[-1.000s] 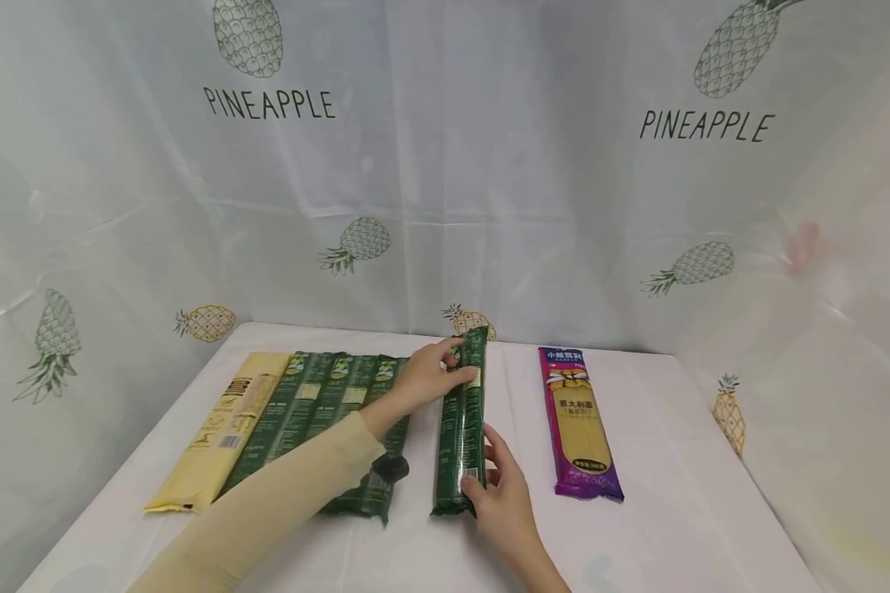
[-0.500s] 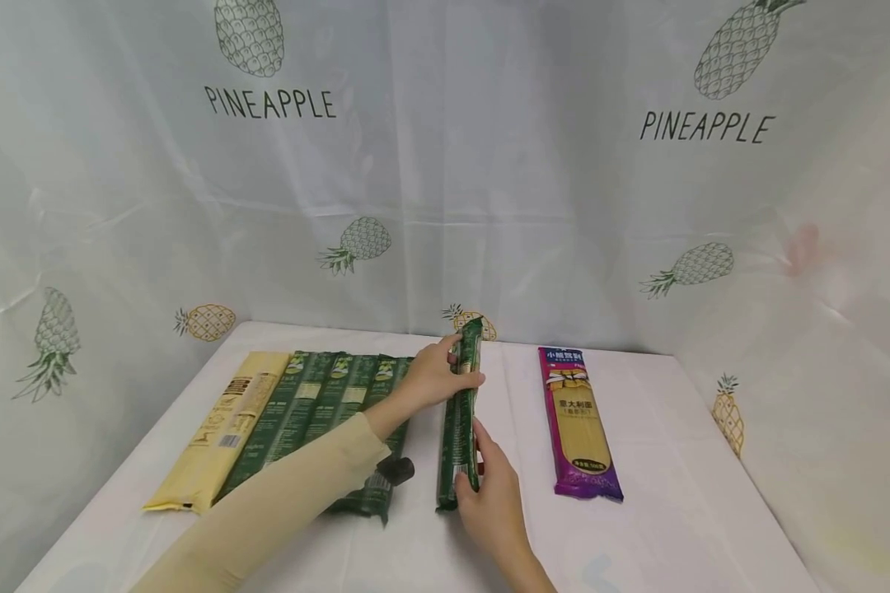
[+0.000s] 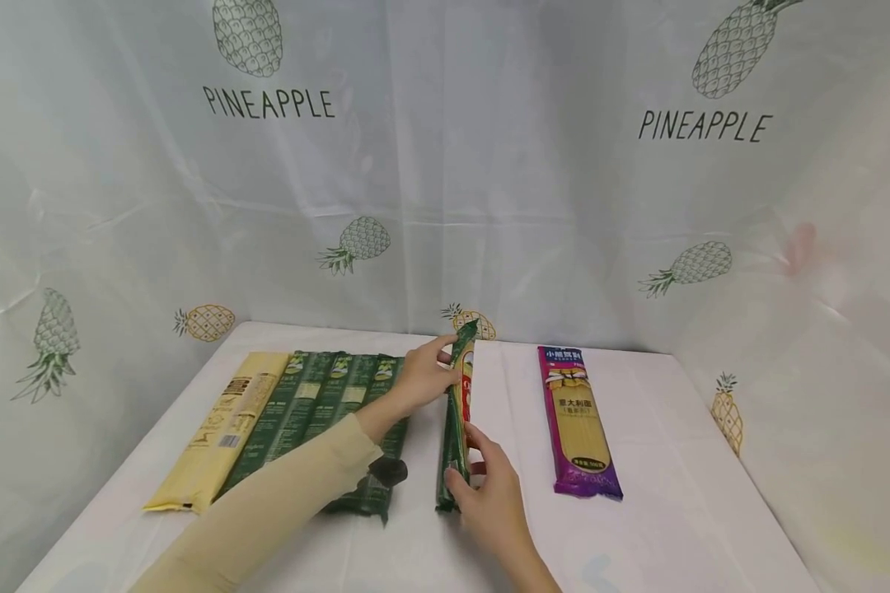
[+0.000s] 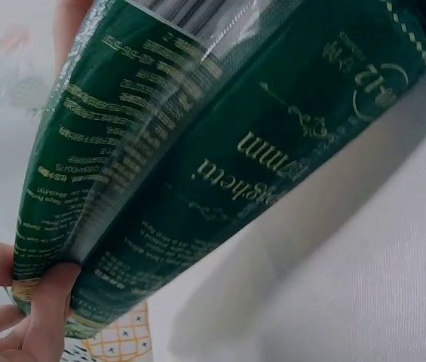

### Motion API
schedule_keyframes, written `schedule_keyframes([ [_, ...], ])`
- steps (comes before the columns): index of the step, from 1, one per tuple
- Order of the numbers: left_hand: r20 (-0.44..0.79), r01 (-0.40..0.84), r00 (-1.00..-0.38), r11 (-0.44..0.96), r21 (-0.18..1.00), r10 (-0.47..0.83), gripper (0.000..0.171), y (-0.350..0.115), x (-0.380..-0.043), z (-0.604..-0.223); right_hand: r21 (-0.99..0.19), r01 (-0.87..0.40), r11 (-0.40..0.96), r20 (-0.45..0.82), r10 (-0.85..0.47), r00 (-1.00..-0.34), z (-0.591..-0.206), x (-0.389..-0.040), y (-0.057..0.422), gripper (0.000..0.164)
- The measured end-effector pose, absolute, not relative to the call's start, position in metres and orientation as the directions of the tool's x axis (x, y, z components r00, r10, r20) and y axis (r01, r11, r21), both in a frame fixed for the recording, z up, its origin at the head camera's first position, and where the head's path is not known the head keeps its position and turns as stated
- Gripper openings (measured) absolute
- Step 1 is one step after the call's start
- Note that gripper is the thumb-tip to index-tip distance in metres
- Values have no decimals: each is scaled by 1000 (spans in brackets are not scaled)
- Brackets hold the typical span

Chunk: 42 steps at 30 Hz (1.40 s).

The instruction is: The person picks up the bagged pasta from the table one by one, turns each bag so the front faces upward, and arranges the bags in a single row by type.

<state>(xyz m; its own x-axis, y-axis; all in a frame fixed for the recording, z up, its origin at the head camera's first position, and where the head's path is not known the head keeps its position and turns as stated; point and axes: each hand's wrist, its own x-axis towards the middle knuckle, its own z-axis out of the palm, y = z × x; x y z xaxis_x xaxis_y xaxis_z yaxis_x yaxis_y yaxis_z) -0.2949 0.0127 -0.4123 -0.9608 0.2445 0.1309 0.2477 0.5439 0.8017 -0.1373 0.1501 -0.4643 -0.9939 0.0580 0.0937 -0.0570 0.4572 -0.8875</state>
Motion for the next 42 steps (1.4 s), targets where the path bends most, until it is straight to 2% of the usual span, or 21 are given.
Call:
schedule_keyframes([
  [3, 121, 235, -963, 527, 817, 242, 67, 9, -295, -412, -927, -1, 376, 12, 25, -1000, -464, -138, 152, 75],
  [9, 97, 209, -965, 498, 842, 242, 65, 6, -292, -403, -965, 259, 41, -261, -55, -964, -459, -143, 161, 80],
  [12, 104, 204, -967, 459, 865, 233, 65, 6, -290, -398, -948, 315, -41, -310, -91, -946, -461, -146, 164, 77],
  [15, 99, 193, -968, 435, 880, 230, 64, 6, -289, -397, -947, 315, -59, -307, -112, -945, -464, -147, 166, 75],
  [20, 80, 179, -970, 450, 875, 231, 63, 6, -289, -402, -964, 266, -26, -263, -90, -961, -468, -145, 165, 75],
  [26, 82, 192, -967, 474, 859, 242, 65, 5, -289, -405, -982, 189, 27, -189, 5, -982, -469, -144, 162, 75],
  [36, 145, 297, -932, 475, 828, 331, 76, 4, -289, -404, -955, 23, 296, 5, 92, -996, -466, -141, 159, 75],
  [42, 132, 265, -943, 448, 854, 306, 73, 4, -289, -406, -873, -100, 478, 161, 86, -983, -468, -142, 158, 77],
])
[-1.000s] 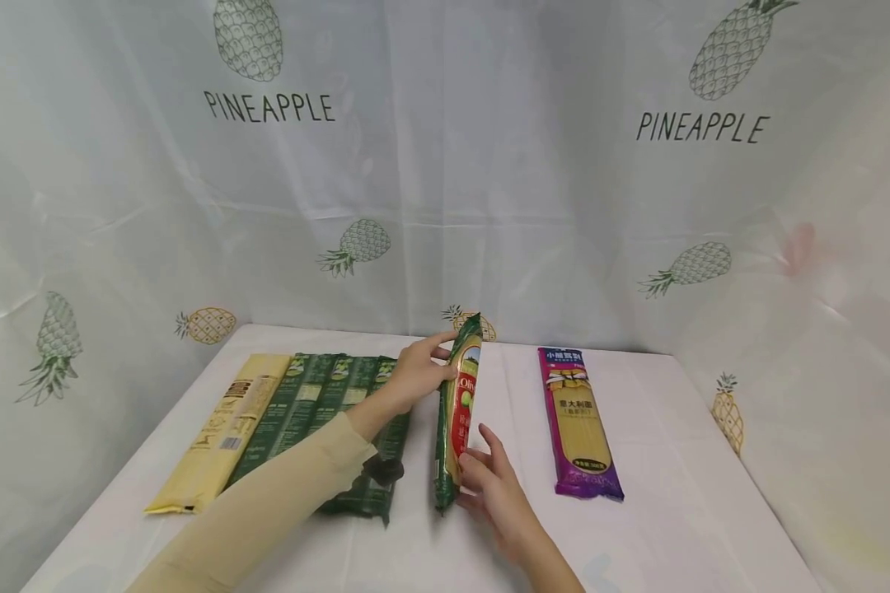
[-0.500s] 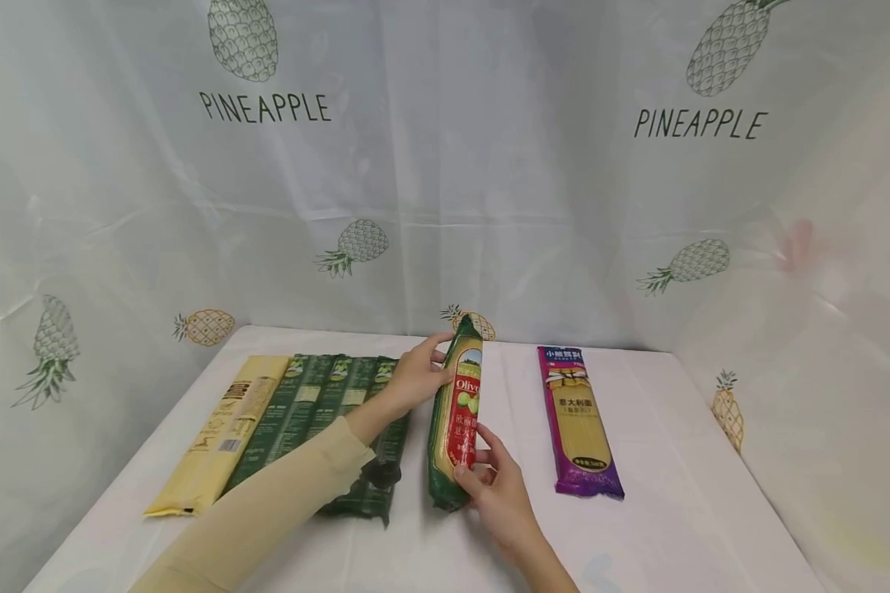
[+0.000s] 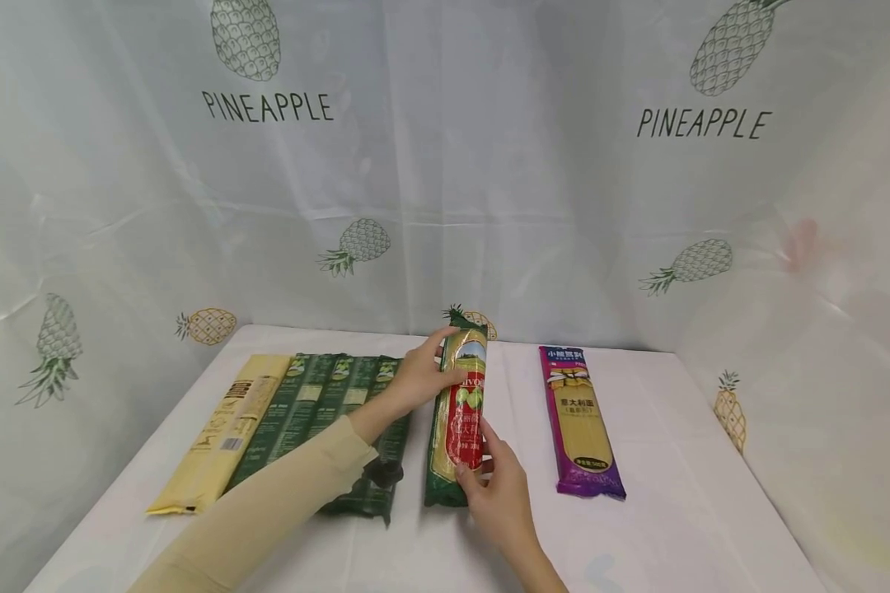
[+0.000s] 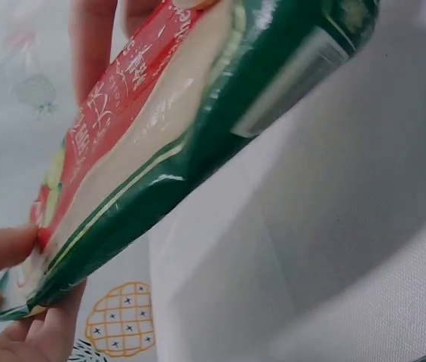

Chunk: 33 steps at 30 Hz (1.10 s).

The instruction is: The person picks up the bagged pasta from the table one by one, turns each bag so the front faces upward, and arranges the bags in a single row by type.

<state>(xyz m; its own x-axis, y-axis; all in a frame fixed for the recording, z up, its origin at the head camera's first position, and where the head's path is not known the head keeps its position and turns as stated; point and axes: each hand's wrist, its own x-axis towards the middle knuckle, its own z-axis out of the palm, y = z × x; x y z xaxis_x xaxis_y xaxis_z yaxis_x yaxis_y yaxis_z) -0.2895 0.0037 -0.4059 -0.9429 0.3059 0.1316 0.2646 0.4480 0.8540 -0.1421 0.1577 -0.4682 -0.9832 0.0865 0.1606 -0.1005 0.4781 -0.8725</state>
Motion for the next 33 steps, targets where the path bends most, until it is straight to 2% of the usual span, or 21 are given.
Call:
schedule_keyframes([
  [6, 104, 205, -958, 386, 899, 267, 69, 5, -291, -405, -837, -141, 529, 208, 69, -976, -467, -143, 159, 78],
  [12, 63, 144, -971, 358, 923, 230, 68, 6, -293, -409, -863, -69, 500, 114, 60, -992, -468, -143, 160, 78],
  [17, 34, 105, -977, 332, 937, 212, 68, 5, -295, -412, -921, 21, 389, -13, 23, -1000, -470, -144, 163, 80],
  [22, 13, 81, -973, 287, 955, 232, 67, 0, -294, -406, -970, 160, 182, -165, -16, -986, -464, -146, 170, 83],
  [25, 2, 66, -972, 264, 962, 237, 66, -1, -294, -404, -976, 206, 73, -209, -50, -977, -463, -148, 173, 85],
  [33, -26, 29, -963, 201, 979, 268, 66, -4, -293, -404, -980, 192, 52, -195, -72, -978, -468, -150, 174, 84],
])
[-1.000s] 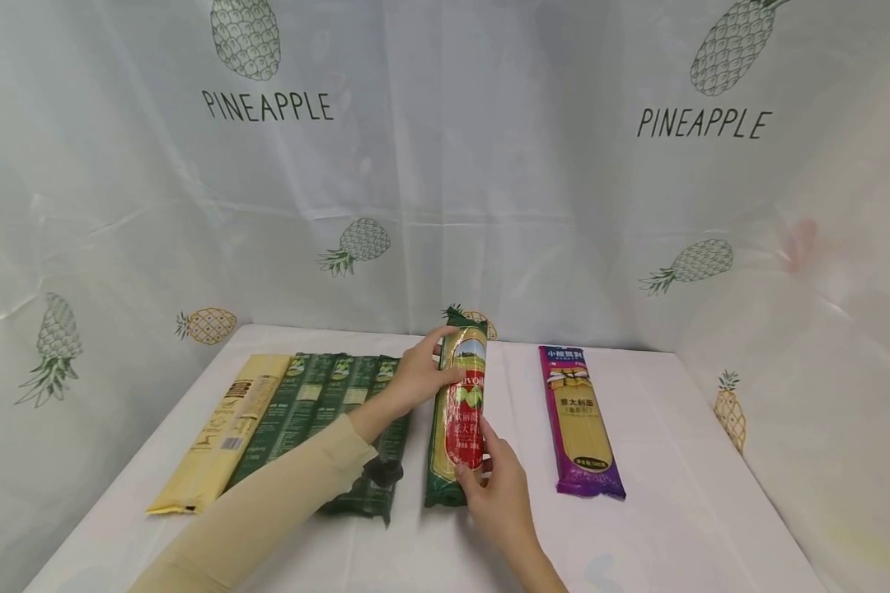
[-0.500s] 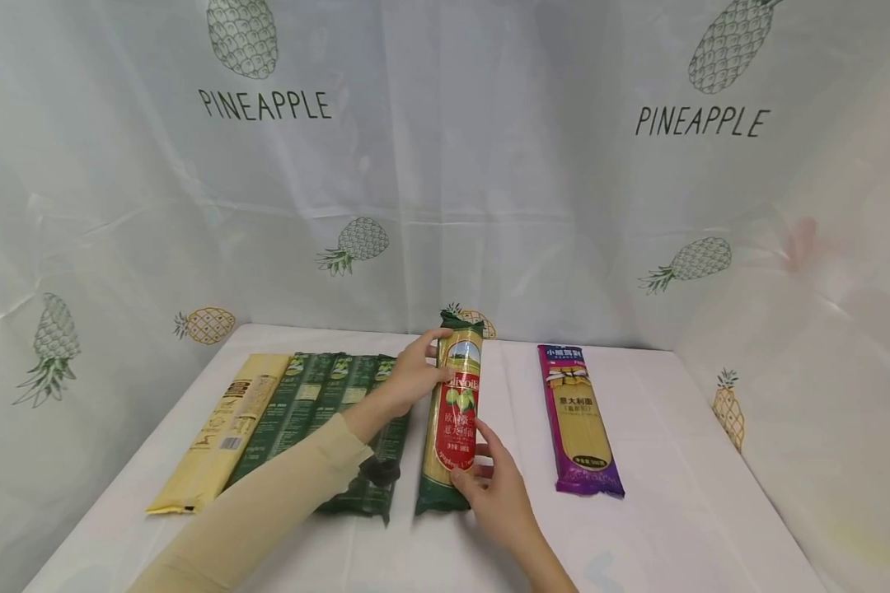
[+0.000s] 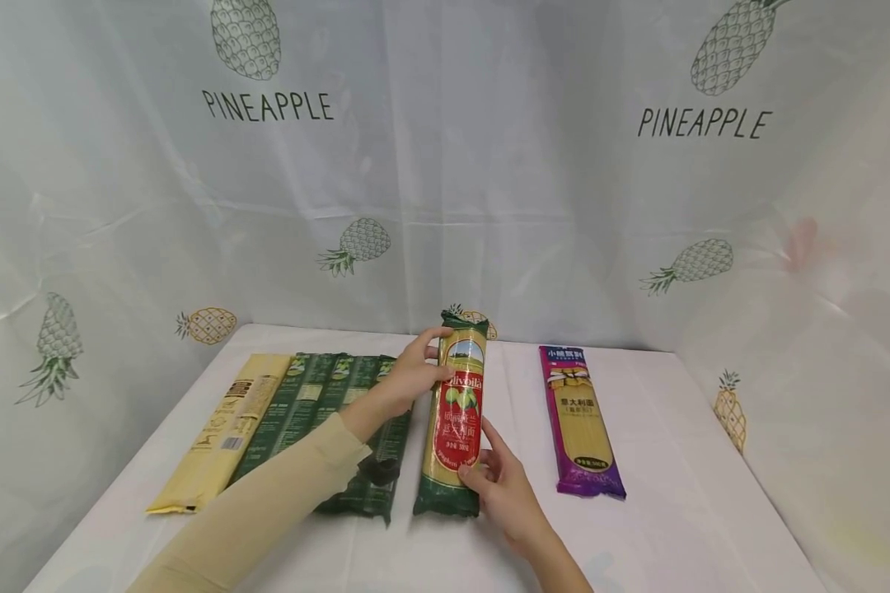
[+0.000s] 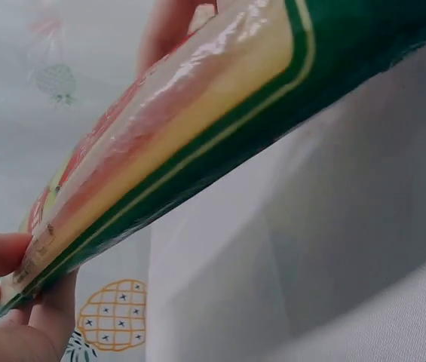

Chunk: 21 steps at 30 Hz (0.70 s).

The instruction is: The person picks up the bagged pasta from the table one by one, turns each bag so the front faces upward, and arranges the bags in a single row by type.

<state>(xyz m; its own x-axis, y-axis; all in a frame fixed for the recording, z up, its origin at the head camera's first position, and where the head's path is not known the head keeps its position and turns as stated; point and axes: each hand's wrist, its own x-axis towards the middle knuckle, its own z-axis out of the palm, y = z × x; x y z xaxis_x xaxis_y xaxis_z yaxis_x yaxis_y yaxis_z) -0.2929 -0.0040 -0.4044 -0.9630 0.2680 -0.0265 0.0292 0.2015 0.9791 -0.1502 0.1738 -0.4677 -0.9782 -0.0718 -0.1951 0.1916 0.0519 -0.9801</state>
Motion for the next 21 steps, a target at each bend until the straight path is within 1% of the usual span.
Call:
schedule_keyframes([
  [5, -19, 45, -956, 211, 976, 292, 76, -4, -293, -407, -989, 138, 56, -139, -16, -990, -469, -149, 170, 84],
  [11, 2, 78, -954, 242, 967, 300, 85, -2, -293, -407, -991, 113, 72, -112, 16, -994, -468, -148, 168, 83],
  [15, 21, 107, -952, 267, 958, 306, 85, -2, -291, -407, -988, 97, 124, -92, 41, -995, -467, -147, 168, 83],
  [21, 57, 179, -950, 385, 905, 308, 83, -2, -290, -408, -984, 88, 153, -80, 58, -995, -467, -146, 168, 83],
])
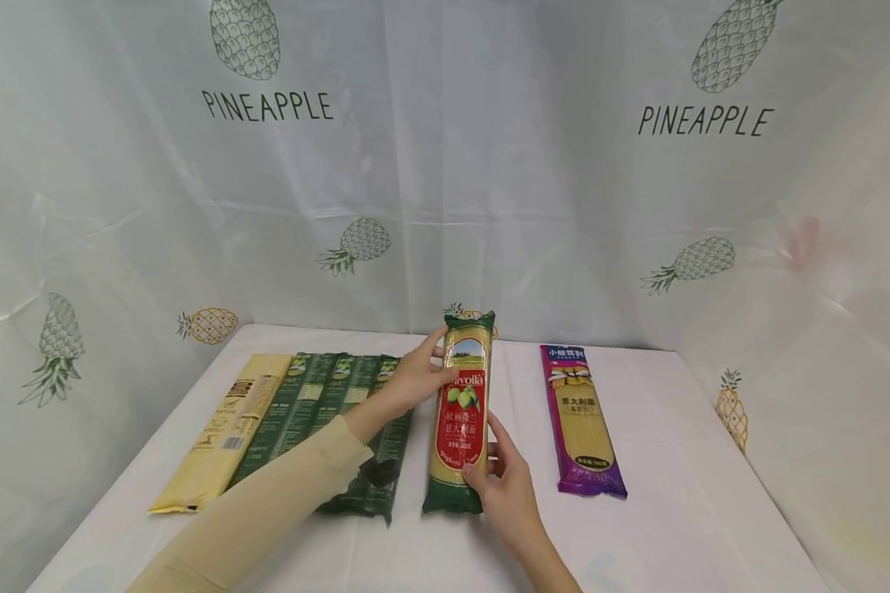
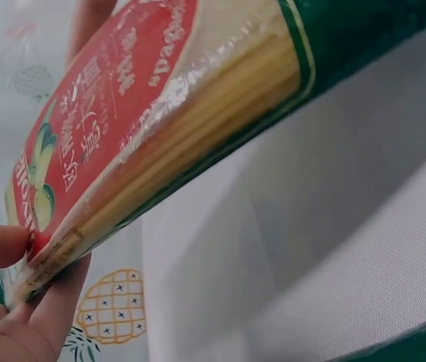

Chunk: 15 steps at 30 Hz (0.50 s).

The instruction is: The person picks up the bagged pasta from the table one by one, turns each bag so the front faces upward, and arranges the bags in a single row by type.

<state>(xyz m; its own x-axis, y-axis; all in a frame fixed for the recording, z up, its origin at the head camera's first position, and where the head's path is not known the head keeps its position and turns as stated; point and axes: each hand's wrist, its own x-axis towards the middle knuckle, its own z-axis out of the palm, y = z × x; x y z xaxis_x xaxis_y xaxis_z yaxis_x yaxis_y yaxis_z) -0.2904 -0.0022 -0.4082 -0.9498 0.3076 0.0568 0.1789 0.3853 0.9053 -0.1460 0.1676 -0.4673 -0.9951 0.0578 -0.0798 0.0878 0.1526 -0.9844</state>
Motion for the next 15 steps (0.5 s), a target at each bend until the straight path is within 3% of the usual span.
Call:
schedule_keyframes([
  [15, 10, 118, -957, 356, 927, 290, 76, -5, -293, -419, -975, 104, 195, -89, 86, -992, -465, -145, 167, 84],
])
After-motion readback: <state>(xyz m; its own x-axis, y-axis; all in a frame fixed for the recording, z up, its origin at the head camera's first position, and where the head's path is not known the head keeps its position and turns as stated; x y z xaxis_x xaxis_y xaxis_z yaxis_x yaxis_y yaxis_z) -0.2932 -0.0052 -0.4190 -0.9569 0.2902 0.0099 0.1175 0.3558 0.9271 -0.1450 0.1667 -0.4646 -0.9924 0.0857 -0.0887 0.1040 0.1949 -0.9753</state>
